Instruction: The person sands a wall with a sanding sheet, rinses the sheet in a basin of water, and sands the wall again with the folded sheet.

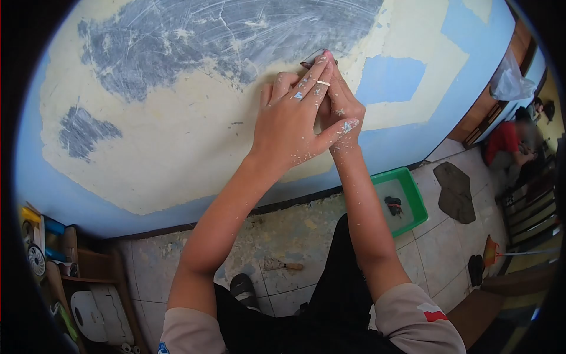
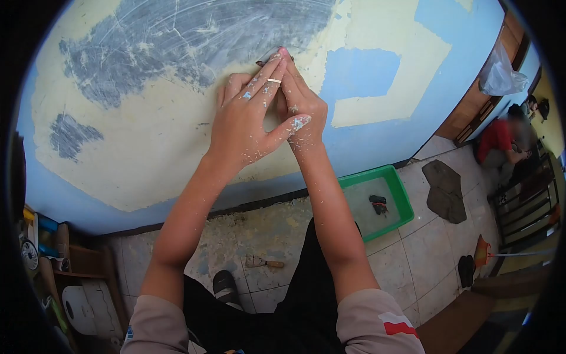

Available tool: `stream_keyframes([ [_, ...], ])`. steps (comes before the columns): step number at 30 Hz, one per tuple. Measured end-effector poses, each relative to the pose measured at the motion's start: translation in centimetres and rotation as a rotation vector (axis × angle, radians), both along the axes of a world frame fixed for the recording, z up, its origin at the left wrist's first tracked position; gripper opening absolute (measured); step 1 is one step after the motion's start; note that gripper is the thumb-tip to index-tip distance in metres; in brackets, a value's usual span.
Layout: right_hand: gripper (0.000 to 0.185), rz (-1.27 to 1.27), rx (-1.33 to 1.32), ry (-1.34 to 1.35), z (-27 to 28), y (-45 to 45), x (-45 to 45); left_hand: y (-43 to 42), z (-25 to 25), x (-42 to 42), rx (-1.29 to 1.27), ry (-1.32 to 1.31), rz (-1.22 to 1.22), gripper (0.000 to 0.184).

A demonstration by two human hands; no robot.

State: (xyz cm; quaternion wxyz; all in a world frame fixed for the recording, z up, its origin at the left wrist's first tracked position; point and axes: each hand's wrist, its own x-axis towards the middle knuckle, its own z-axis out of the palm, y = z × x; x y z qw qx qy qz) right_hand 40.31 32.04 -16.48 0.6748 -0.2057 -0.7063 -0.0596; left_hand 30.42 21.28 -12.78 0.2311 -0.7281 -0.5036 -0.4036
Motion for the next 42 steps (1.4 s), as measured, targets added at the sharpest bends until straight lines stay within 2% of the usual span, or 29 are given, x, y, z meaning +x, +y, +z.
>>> stream_keyframes([
  [1, 0.052, -0.008, 0.001, -0.005, -0.3, -0.1, -0.2, 0.4, 0.1, 0.4, 0.001, -0.005, -0.008, 0.086],
  [3, 0.052, 0.240, -0.230, 0.193, -0.8, -0.9, -1.2, 1.0, 0.2, 0.9, 0.057, -0.038, -0.002, 0.085],
  [7, 0.051, 0.231, -0.121, 0.148, -0.9, -3.1, -2.2, 0.1, 0.5, 1.3, 0.022, -0.049, 0.102, 0.090],
  [9, 0.051, 0.228, -0.052, 0.128, -0.7, -3.6, -2.3, -1.3, 0.8, 0.6, -0.010, -0.057, 0.116, 0.079],
  [10, 0.051, 0.225, -0.051, 0.128, -0.8, -3.5, -1.7, -1.6, 0.7, 0.2, -0.010, -0.057, 0.113, 0.079],
  [12, 0.048, -0.011, -0.176, -0.046, -0.9, -3.0, -0.2, -1.9, 0.1, -0.7, 0.020, 0.000, 0.080, 0.078],
  [16, 0.045, -0.092, -0.183, -0.042, -1.2, -3.2, 0.2, -1.5, -0.3, -1.4, 0.061, 0.021, 0.067, 0.072],
  [18, 0.041, -0.159, -0.068, -0.068, -1.2, -3.2, 0.3, -1.6, 0.1, -1.8, 0.193, -0.037, -0.015, 0.051],
  [19, 0.041, -0.157, -0.065, -0.066, -1.1, -3.2, 0.4, -1.6, 0.3, -2.1, 0.195, -0.036, -0.014, 0.051],
  [21, 0.033, 0.182, -0.160, 0.107, -1.1, -3.4, 0.8, -1.7, 0.6, -2.7, 0.188, -0.226, -0.060, 0.029],
  [22, 0.033, 0.185, -0.158, 0.107, -0.5, -4.2, 1.2, -1.5, 0.8, -2.8, 0.162, -0.313, -0.109, 0.018],
  [23, 0.028, 0.329, -0.499, 0.163, 0.1, -5.3, 1.8, -1.7, 1.0, -3.1, 0.163, -0.313, -0.104, 0.018],
  [24, 0.031, 0.471, -0.845, 0.216, 0.8, -6.0, 2.2, -2.2, 1.5, -3.3, -0.025, -0.456, -0.119, 0.020],
  [25, 0.031, 0.475, -0.847, 0.214, 1.3, -6.3, 2.4, -2.5, 1.8, -3.6, -0.216, -0.596, -0.135, 0.023],
  [26, 0.036, 0.697, -0.921, 0.308, 1.7, -6.4, 2.7, -2.4, 1.8, -3.9, -0.216, -0.596, -0.133, 0.023],
  [27, 0.042, 0.919, -0.988, 0.401, 1.9, -6.5, 3.0, -2.1, 1.9, -4.3, -0.118, -0.529, -0.173, 0.027],
  [28, 0.052, 1.019, -1.055, 0.404, 2.0, -6.5, 3.4, -1.9, 2.0, -4.5, -0.022, -0.462, -0.213, 0.031],
  [29, 0.052, 1.019, -1.057, 0.403, 2.1, -6.6, 3.8, -1.8, 2.1, -4.7, -0.023, -0.464, -0.213, 0.031],
  [31, 0.053, 1.289, -1.133, 0.401, 2.0, -6.8, 4.2, -2.0, 2.4, -5.0, -0.023, -0.282, -0.219, 0.041],
  [32, 0.053, 1.291, -1.133, 0.400, 1.9, -6.9, 4.3, -2.1, 2.5, -5.0, -0.022, -0.281, -0.216, 0.041],
  [34, 0.048, 1.364, -1.185, 0.402, 1.5, -7.1, 4.5, -2.2, 2.4, -5.1, -0.193, -0.421, -0.288, 0.038],
  [35, 0.048, 1.364, -1.186, 0.402, 1.3, -7.0, 4.6, -2.2, 2.4, -5.1, -0.194, -0.421, -0.287, 0.038],
  [37, 0.047, 1.412, -1.260, 0.439, 1.1, -7.2, 4.8, -2.1, 2.1, -5.1, -0.414, -0.555, -0.363, 0.034],
  [38, 0.047, 1.411, -1.261, 0.440, 1.1, -7.3, 5.0, -1.9, 1.9, -5.3, -0.415, -0.555, -0.364, 0.034],
  [40, 0.046, 1.344, -1.315, 0.437, 1.6, -8.0, 5.2, -1.3, 1.5, -5.9, -0.546, -0.579, -0.400, 0.026],
  [42, 0.046, 1.261, -1.314, 0.424, 1.3, -7.6, 5.7, -1.1, 1.2, -6.0, -0.550, -0.589, -0.423, 0.024],
])
